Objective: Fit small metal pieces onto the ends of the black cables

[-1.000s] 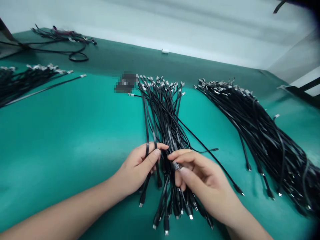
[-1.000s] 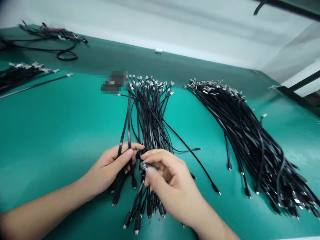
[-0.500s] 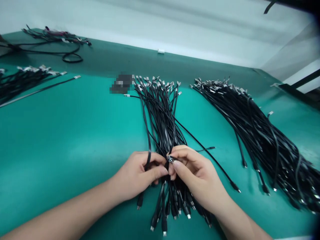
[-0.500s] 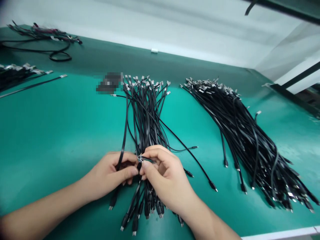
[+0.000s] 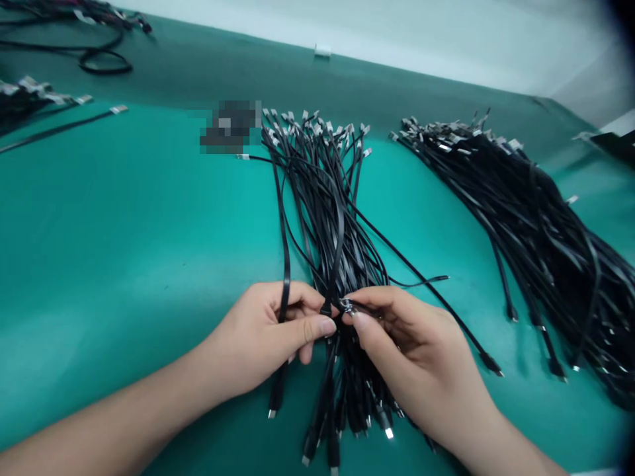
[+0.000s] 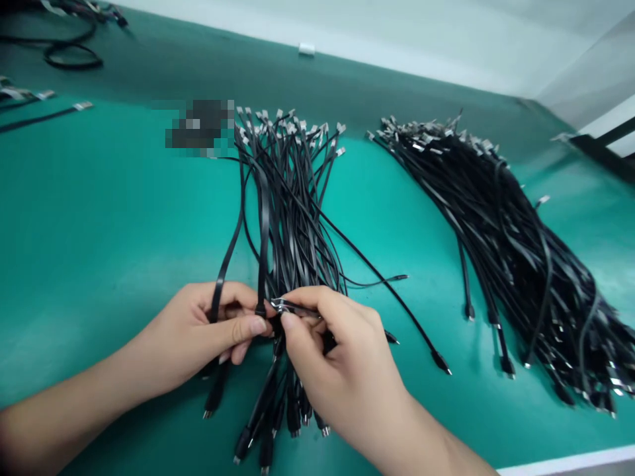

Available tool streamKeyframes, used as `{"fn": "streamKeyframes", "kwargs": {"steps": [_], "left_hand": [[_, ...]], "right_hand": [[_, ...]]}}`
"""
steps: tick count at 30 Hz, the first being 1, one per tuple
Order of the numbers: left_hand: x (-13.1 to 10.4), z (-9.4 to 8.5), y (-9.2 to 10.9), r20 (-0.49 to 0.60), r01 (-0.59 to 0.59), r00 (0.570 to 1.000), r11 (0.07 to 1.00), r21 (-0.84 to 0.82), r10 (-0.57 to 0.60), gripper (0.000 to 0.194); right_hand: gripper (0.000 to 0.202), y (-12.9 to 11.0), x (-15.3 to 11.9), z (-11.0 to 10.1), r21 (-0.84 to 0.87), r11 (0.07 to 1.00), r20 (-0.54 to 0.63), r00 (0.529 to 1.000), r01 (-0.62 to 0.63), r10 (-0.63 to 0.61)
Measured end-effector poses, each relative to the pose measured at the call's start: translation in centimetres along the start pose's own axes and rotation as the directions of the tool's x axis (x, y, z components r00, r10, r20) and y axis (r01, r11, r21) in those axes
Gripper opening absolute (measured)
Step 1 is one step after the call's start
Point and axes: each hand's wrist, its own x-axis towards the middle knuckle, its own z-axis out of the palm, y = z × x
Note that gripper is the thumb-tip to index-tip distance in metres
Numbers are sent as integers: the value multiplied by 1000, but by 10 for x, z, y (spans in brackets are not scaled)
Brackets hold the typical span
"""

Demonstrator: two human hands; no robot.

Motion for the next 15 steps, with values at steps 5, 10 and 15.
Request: {"fn": "streamKeyframes", "kwargs": {"steps": [5, 10, 15], "left_hand": [[0, 1, 2, 8, -15, 1000, 1000, -19, 15, 15], [2, 1, 2, 11, -31, 999, 999, -43, 31, 15], [0, 2, 1, 12, -44, 999, 998, -45, 44, 12]], "right_hand": [[13, -1, 0, -1, -75, 997, 45, 999, 11, -7], [13, 0, -1, -1, -95, 995, 45, 999, 26, -22], [12, -1, 0, 0, -101, 994, 51, 998, 34, -29]]}}
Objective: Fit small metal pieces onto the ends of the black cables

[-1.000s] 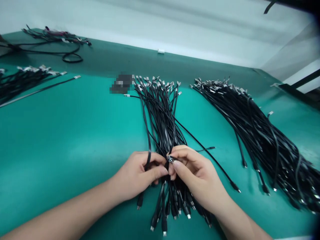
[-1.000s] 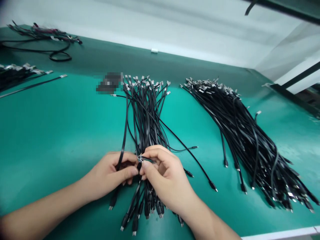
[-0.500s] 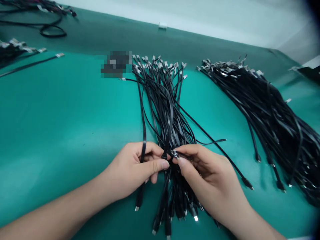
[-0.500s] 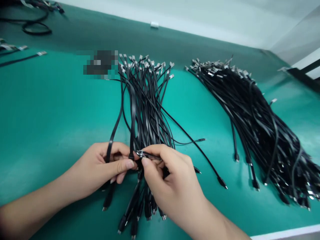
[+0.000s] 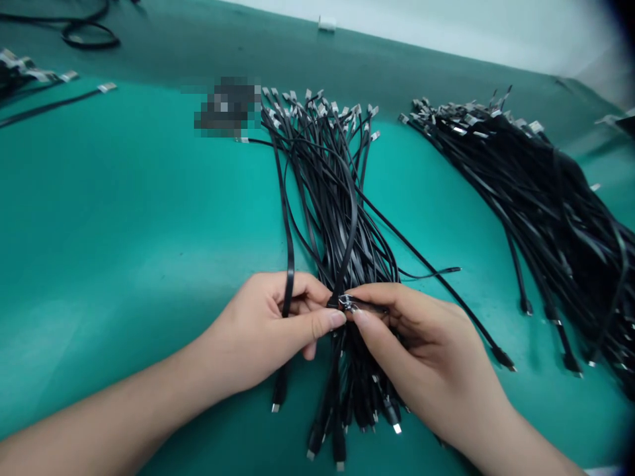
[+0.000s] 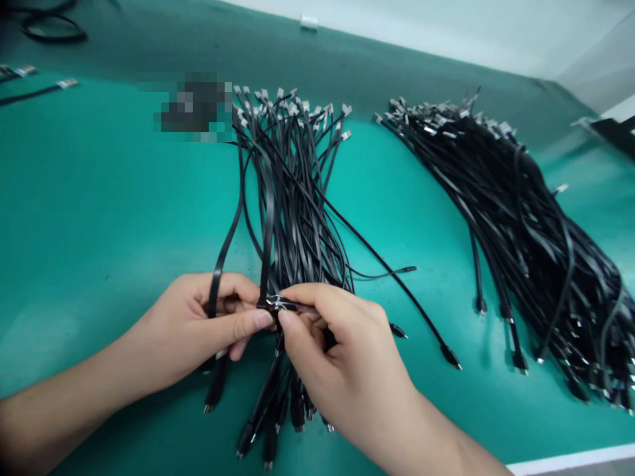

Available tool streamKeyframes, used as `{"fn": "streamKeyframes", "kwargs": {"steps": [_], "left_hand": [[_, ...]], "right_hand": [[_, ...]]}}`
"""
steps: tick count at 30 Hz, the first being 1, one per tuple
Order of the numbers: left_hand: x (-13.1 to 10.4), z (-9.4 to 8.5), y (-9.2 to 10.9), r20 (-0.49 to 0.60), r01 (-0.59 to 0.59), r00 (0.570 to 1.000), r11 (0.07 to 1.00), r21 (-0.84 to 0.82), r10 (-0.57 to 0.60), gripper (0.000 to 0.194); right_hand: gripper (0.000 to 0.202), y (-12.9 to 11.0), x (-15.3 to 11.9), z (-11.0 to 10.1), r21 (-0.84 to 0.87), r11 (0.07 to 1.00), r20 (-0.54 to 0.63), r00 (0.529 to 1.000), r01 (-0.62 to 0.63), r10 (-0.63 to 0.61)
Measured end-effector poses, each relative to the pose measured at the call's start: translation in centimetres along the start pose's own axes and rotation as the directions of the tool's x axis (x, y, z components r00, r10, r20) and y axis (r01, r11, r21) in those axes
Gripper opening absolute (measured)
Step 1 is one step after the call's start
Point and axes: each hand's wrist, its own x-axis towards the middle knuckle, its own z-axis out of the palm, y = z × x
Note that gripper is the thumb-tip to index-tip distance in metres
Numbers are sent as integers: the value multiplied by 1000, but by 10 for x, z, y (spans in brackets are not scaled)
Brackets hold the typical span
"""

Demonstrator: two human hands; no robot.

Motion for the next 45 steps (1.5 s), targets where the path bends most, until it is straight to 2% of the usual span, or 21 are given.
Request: {"fn": "streamKeyframes", "kwargs": {"steps": [8, 17, 21, 26, 32, 36, 45], "left_hand": [[0, 1, 2, -10, -2, 1000, 1000, -27, 2, 14], [2, 2, 2, -18, -2, 1000, 999, 40, 3, 13], [0, 0, 0, -2, 9, 1000, 999, 51, -9, 10], [0, -2, -4, 37, -37, 999, 997, 66, 35, 22], [3, 3, 1, -40, -6, 999, 997, -73, 3, 13], [5, 3, 4, -53, 11, 998, 989, -147, -19, 27], [2, 1, 1, -32, 7, 999, 995, -102, -11, 24]], "right_hand": [[14, 0, 1, -3, -41, 999, 20, 1000, 12, -11], [15, 0, 2, -3, -52, 998, 3, 1000, 27, -27], [13, 0, 3, -2, -4, 1000, -52, 998, -18, 18], [12, 3, 5, 1, 104, 992, -123, 989, -70, 83], [12, 4, 2, 1, 76, 995, -184, 980, -64, 77], [13, 4, -2, 5, 38, 999, -152, 988, -23, 28], [11, 3, -3, 5, -32, 999, -86, 996, 23, -26]]}}
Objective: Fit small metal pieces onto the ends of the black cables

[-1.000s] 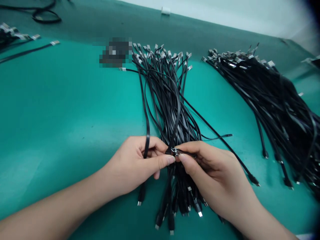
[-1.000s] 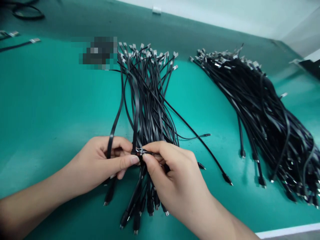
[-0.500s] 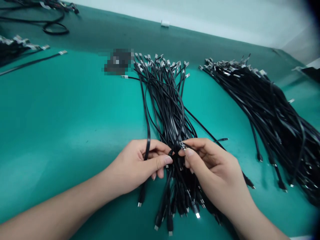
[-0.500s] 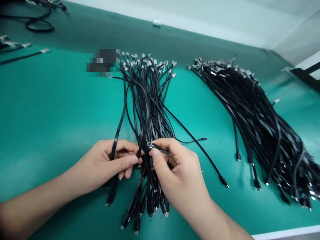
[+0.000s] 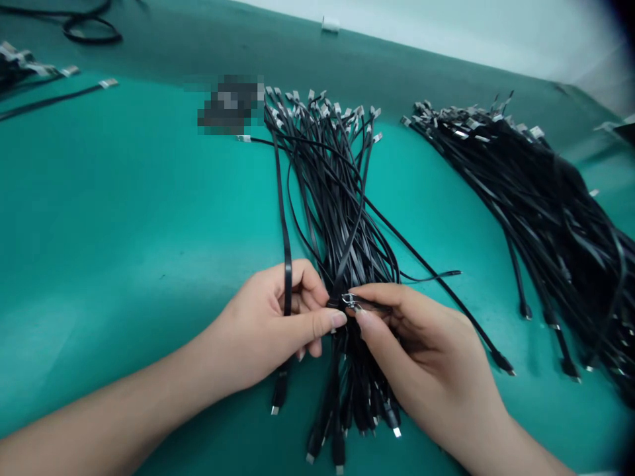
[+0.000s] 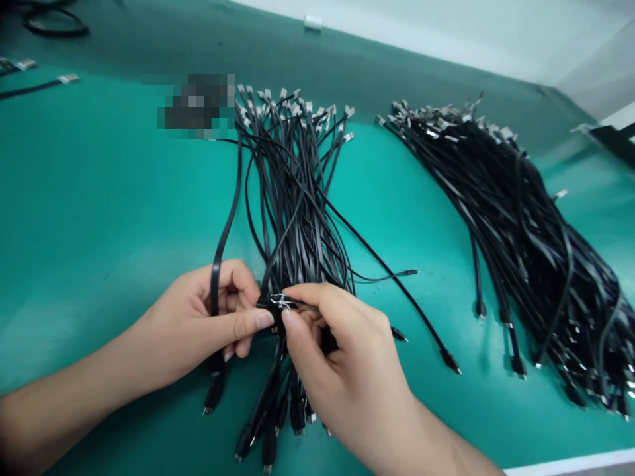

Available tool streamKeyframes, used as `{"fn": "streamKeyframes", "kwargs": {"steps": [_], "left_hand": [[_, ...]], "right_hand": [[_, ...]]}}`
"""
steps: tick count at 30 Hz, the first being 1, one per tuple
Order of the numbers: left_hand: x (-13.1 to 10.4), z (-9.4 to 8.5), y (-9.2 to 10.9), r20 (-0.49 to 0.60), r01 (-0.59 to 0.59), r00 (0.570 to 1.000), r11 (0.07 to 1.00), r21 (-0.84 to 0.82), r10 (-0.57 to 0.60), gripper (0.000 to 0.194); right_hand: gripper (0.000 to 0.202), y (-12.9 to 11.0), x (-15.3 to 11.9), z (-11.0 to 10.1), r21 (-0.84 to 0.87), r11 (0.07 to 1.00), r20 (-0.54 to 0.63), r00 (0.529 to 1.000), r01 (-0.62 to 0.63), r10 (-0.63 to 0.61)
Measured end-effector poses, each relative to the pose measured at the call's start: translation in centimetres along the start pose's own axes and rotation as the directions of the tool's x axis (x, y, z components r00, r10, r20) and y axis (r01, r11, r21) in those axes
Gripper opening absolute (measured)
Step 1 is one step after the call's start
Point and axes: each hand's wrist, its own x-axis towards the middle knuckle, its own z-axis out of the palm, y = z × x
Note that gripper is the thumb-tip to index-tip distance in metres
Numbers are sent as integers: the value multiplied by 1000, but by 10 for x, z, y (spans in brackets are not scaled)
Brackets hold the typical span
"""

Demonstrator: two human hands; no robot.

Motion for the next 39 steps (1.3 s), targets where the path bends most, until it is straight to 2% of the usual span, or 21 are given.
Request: {"fn": "streamKeyframes", "kwargs": {"steps": [13, 25, 27, 30, 33, 34, 36, 37, 39], "left_hand": [[-1, 0, -2, -3, 2, 1000, 999, 42, -2, 27], [-1, 1, 0, -1, -2, 1000, 998, 65, 2, 29], [-1, 0, -1, 7, -6, 1000, 997, 83, 5, 28], [-2, -2, -3, 11, -46, 999, 988, 147, 45, 27], [-5, -3, -8, 13, -132, 991, 983, 124, 131, 34], [-6, -3, -9, 19, -149, 989, 987, 68, 148, 36], [-7, -3, -11, 32, -168, 985, 985, -40, 169, 37], [-8, -3, -11, 32, -173, 984, 984, -52, 175, 36], [-9, -3, -10, 21, -195, 981, 980, 28, 195, 38]], "right_hand": [[11, -1, 2, -1, 12, 999, 21, 999, 39, -39], [14, -5, 3, -5, 1, 1000, 68, 998, 5, -5], [13, -4, 4, -6, 10, 1000, 31, 999, -21, 20], [10, -1, 4, -7, 61, 996, -134, 988, -64, 72], [14, 1, 1, -8, 165, 986, -254, 966, -5, 48], [17, 1, -1, -9, 202, 979, -244, 970, 32, 18], [22, 1, -4, -10, 281, 955, -145, 988, 94, -55], [24, 0, -6, -10, 322, 941, -57, 995, 99, -85], [27, -3, -7, -9, 380, 923, 149, 981, 57, -122]]}}
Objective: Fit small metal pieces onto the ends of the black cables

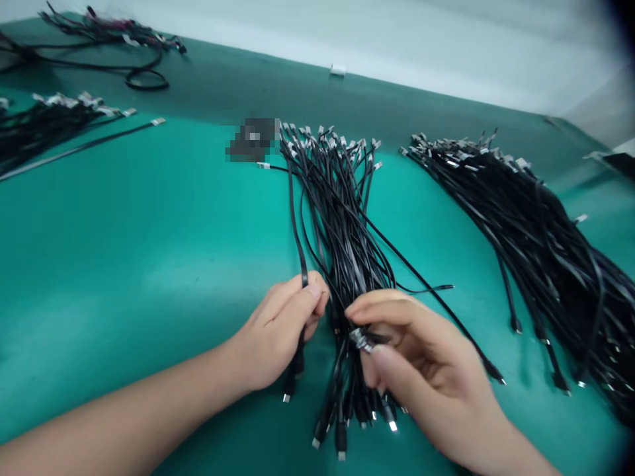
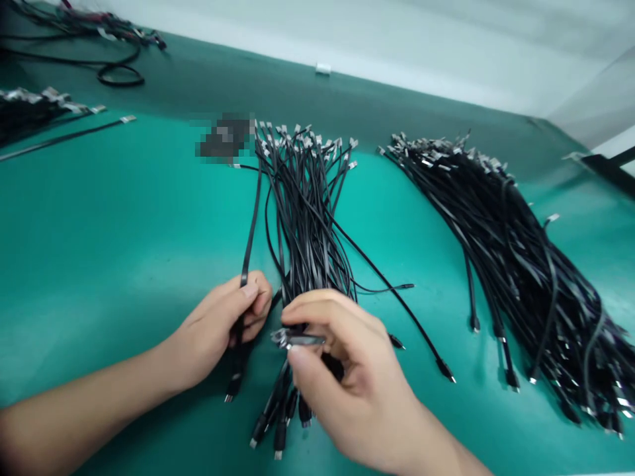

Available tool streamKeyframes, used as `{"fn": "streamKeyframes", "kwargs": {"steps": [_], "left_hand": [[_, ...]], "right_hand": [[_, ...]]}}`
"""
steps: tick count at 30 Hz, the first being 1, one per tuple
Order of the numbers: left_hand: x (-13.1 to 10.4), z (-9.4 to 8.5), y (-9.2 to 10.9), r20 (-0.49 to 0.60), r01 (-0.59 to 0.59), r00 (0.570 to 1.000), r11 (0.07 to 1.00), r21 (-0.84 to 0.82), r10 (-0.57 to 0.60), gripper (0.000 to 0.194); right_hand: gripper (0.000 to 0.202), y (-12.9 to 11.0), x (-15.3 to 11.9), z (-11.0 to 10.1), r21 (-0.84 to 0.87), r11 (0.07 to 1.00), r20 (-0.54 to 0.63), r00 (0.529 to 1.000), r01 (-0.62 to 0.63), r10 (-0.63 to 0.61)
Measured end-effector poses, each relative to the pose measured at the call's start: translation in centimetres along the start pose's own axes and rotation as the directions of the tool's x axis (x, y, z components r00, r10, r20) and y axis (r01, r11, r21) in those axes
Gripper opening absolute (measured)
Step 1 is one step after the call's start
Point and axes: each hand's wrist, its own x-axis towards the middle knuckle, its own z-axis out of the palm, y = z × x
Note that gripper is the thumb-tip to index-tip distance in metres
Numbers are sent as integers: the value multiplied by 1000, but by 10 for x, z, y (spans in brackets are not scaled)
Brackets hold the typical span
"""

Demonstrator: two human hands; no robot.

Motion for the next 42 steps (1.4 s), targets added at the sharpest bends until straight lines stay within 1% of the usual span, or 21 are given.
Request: {"fn": "streamKeyframes", "kwargs": {"steps": [1, 3, 4, 6, 8, 10, 12, 14, 17, 19, 20, 23, 27, 29, 30, 32, 34, 35, 37, 39, 42], "left_hand": [[0, 0, 1, -1, -16, 1000, 998, 58, 16, 39], [0, 0, 1, 20, -43, 999, 993, 108, 41, 41], [0, 0, 1, 38, -53, 998, 995, 90, 50, 41], [1, 0, -2, 58, -56, 997, 998, 22, 54, 42], [2, 0, -5, 62, -60, 996, 998, -33, 62, 46], [3, -1, -7, 63, -72, 995, 997, -40, 74, 51], [3, -1, -7, 74, -69, 995, 998, 1, 69, 52], [3, -1, -3, 107, -40, 994, 997, 62, 33, 43], [2, 1, 5, 149, -2, 989, 997, 83, -10, 18], [2, 2, 9, 168, 6, 986, 997, 77, -18, 7], [2, 2, 9, 172, 9, 985, 996, 86, -24, 6], [3, 2, 5, 147, 52, 987, 994, 100, -66, 11], [5, 1, 0, 117, 99, 987, 992, 81, -108, 16], [5, 2, 1, 105, 101, 988, 990, 94, -111, 16], [5, 2, 2, 98, 102, 989, 990, 102, -112, 15], [5, 3, 6, 86, 94, 991, 987, 128, -106, 15], [4, 4, 8, 83, 75, 992, 982, 173, -90, 16], [4, 4, 9, 87, 66, 993, 978, 195, -85, 16], [3, 4, 9, 97, 51, 993, 973, 226, -75, 16], [3, 4, 9, 97, 38, 993, 970, 241, -63, 14], [4, 3, 9, 97, 10, 995, 968, 249, -35, 15]], "right_hand": [[29, -1, 0, 1, 13, 1000, 85, 996, -28, 26], [30, -4, 2, 5, -13, 998, 200, 977, -65, 66], [30, -5, 3, 6, -42, 997, 232, 970, -67, 75], [28, -6, 6, 9, -82, 995, 257, 963, -64, 83], [26, -5, 7, 10, -36, 995, 235, 967, -97, 103], [24, -3, 8, 9, 107, 981, 174, 975, -161, 141], [23, 1, 8, 8, 273, 942, 114, 978, -197, 172], [24, 5, 8, 5, 389, 897, 93, 978, -208, 186], [27, 9, 8, 2, 454, 866, 103, 978, -209, 182], [30, 10, 9, 1, 432, 876, 116, 976, -216, 183], [32, 10, 9, 0, 409, 886, 122, 975, -220, 185], [39, 10, 9, 1, 342, 911, 161, 970, -229, 184], [42, 7, 9, 2, 304, 920, 202, 961, -247, 191], [40, 6, 8, 1, 328, 916, 157, 970, -229, 186], [40, 5, 7, 1, 345, 916, 109, 978, -206, 179], [36, 4, 6, 0, 357, 926, -42, 988, -125, 149], [28, 4, 5, -1, 281, 958, -179, 978, -52, 105], [23, 4, 5, -1, 209, 977, -220, 972, -33, 80], [18, 3, 4, -1, 50, 999, -254, 967, -20, 32], [17, 3, 5, 0, -66, 997, -240, 970, -38, 21], [14, 2, 5, 1, -132, 988, -214, 975, -79, 50]]}}
